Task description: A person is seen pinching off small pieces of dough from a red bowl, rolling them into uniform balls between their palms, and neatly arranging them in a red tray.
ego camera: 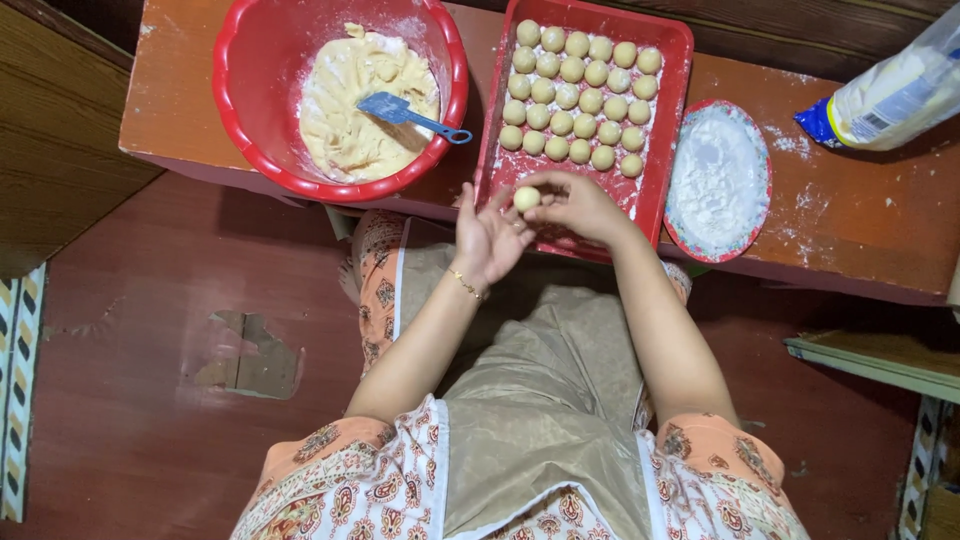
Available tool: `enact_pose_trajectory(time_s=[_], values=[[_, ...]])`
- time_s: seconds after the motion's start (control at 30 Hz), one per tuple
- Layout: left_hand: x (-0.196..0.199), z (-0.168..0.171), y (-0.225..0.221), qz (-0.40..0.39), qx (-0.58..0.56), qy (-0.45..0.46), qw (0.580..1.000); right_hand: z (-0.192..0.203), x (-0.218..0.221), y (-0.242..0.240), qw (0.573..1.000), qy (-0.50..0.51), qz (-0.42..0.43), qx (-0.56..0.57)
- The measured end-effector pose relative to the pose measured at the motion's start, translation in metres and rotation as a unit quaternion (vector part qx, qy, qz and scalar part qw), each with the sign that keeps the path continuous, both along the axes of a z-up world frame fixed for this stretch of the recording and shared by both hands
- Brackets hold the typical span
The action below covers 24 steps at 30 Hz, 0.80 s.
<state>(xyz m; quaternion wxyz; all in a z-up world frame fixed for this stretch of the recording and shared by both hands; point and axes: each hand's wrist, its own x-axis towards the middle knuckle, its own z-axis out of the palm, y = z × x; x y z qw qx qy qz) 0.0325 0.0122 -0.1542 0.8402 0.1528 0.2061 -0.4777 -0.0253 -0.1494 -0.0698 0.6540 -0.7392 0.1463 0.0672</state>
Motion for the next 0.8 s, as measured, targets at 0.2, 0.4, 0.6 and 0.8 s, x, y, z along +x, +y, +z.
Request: enact_pose_trajectory(time_s=[0.2, 0.4, 0.6, 0.8], values=[[0.017, 0.062, 0.037, 0.157, 0.194, -0.143, 0.958, -0.080, 0.040, -0.012, 0.990, -0.001, -0.049, -0.132], [0.028, 0.018, 0.058, 0.214, 0.265, -0.132, 0.931, -0.111, 0.067, 0.001, 0.959, -0.048, -0.078, -0.267], [0.024, 0.008, 0.055, 0.215, 0.281, -0.131, 0.926, -0.113, 0.074, 0.007, 0.934, -0.079, -0.065, -0.342], [0.024, 0.016, 0.054, 0.212, 0.292, -0.138, 0.922, -0.106, 0.075, 0.016, 0.931, -0.082, -0.060, -0.349]])
